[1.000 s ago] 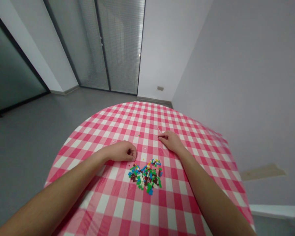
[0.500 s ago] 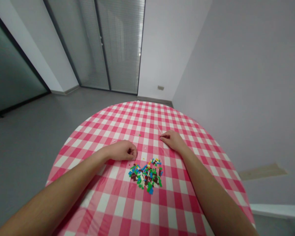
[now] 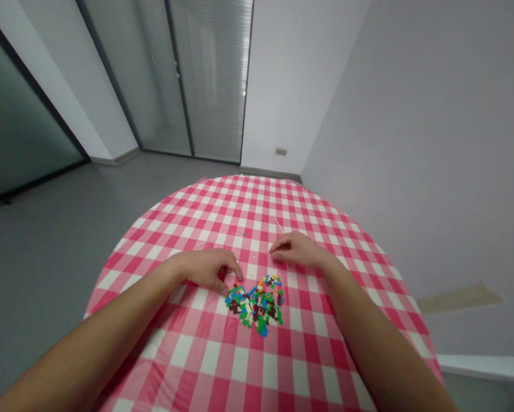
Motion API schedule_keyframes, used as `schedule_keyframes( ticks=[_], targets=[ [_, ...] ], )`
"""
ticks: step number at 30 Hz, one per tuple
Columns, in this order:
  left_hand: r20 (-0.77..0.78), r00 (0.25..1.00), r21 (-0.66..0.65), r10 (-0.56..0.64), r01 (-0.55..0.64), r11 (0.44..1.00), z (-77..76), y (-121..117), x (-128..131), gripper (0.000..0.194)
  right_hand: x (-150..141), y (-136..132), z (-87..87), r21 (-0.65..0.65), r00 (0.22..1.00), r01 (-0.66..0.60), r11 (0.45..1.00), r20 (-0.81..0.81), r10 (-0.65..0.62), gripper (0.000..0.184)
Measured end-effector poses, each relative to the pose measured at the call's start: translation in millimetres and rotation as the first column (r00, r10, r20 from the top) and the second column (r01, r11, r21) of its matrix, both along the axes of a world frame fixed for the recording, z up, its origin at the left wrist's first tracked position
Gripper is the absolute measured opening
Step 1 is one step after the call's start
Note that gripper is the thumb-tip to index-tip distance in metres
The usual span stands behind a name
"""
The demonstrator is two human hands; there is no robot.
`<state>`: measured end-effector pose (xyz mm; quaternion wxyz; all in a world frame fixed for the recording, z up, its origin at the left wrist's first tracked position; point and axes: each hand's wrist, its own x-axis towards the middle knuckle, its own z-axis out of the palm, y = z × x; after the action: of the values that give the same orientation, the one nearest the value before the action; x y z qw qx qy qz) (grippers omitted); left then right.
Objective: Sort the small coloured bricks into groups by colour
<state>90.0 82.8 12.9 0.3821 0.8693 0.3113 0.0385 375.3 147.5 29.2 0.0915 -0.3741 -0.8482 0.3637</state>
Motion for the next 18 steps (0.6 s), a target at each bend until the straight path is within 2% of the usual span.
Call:
schedule_keyframes(
  ticks=[2,5,11,14,18],
  targets=[
    [-0.003,1.000,0.008,-0.007,0.007,1.000,-0.2,-1,0,0.043,-11,-12,5.8,-0.052,0.981,-0.178,0.983,0.071,0.181,0.014],
    [0.001,1.000,0.010,-0.006,0.006,1.000,-0.2,0,1,0.042,-22,-23,5.8,-0.075,0.947,-0.290,0.954,0.118,0.297,0.018],
    [0.006,1.000,0.008,0.001,-0.001,1.000,-0.6,1,3,0.041,-27,-27,-2.0,-0.132,0.947,-0.291,0.948,0.103,0.305,0.022],
    [0.020,1.000,0.005,-0.005,0.004,1.000,-1.3,2,2,0.040,-35,-33,-3.2,-0.101,0.952,-0.293,0.951,0.063,0.300,0.020],
    [0.026,1.000,-0.002,-0.004,0.004,1.000,-1.5,2,2,0.040,-47,-42,-3.4,-0.042,0.927,-0.362,0.931,0.093,0.364,0.018]
  ],
)
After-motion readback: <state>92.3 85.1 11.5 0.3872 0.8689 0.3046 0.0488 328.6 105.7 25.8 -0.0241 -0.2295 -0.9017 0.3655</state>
